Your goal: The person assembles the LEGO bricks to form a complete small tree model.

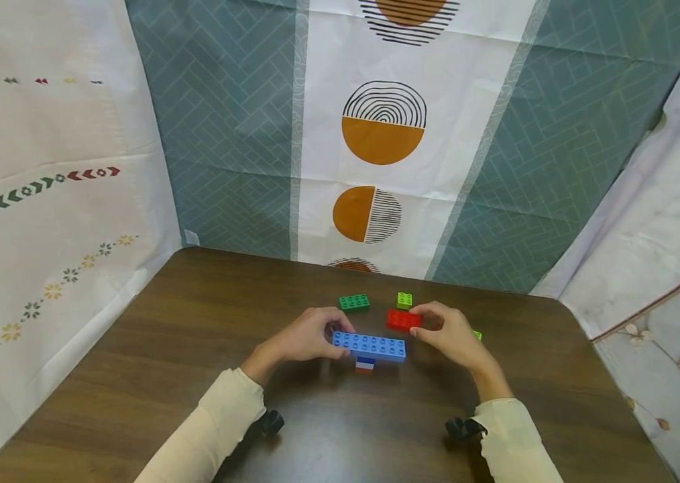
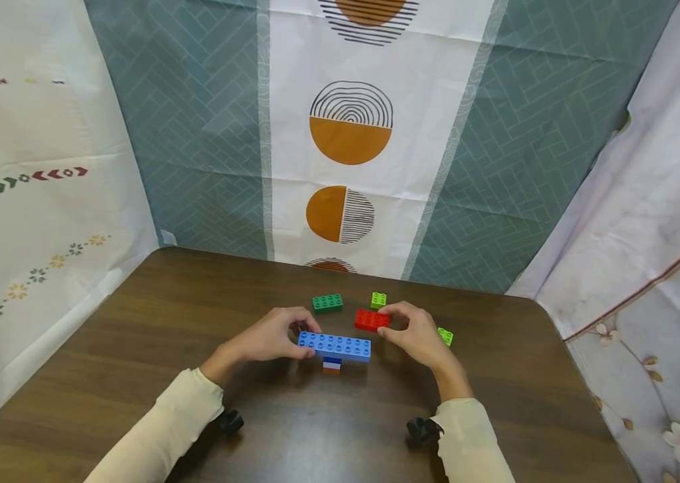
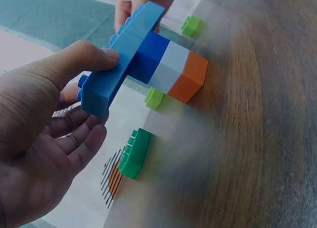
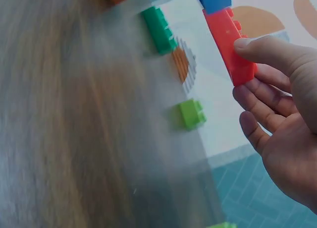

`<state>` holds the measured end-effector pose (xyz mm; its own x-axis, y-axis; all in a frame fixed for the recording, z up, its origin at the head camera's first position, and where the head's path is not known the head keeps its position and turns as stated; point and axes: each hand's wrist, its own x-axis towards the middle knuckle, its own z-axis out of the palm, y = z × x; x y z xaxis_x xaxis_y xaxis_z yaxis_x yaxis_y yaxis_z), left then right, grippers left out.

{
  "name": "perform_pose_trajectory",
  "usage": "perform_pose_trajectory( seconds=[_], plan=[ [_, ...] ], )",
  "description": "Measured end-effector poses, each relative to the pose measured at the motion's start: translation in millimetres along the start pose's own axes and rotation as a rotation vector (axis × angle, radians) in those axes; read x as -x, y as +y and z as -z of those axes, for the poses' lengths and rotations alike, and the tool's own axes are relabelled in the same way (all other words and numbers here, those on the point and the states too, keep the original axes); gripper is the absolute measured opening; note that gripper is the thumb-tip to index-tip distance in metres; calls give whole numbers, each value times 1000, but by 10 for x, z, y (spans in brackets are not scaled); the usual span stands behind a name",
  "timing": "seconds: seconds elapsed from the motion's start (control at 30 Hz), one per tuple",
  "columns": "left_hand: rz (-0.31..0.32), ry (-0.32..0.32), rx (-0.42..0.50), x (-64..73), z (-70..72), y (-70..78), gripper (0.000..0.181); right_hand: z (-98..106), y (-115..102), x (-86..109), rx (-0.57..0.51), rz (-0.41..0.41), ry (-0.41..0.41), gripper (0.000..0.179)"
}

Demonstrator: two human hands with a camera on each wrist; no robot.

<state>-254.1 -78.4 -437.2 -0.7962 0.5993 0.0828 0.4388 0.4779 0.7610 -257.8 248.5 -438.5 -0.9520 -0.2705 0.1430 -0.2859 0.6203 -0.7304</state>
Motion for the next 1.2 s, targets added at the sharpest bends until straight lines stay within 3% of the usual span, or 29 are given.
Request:
perform_pose_trajectory(
  seconds=[0.27, 0.63, 1.2],
  plan=[
    [6, -5, 30, -6, 1, -7, 30, -1, -283, 24, -3, 49, 36, 37],
    [6, -2, 15, -12, 1, -4, 31, -130, -587, 84, -14, 87, 3, 32],
    [0, 0, -22, -32, 10, -28, 42, -396, -662, 76, -35, 140, -105, 33]
  ],
)
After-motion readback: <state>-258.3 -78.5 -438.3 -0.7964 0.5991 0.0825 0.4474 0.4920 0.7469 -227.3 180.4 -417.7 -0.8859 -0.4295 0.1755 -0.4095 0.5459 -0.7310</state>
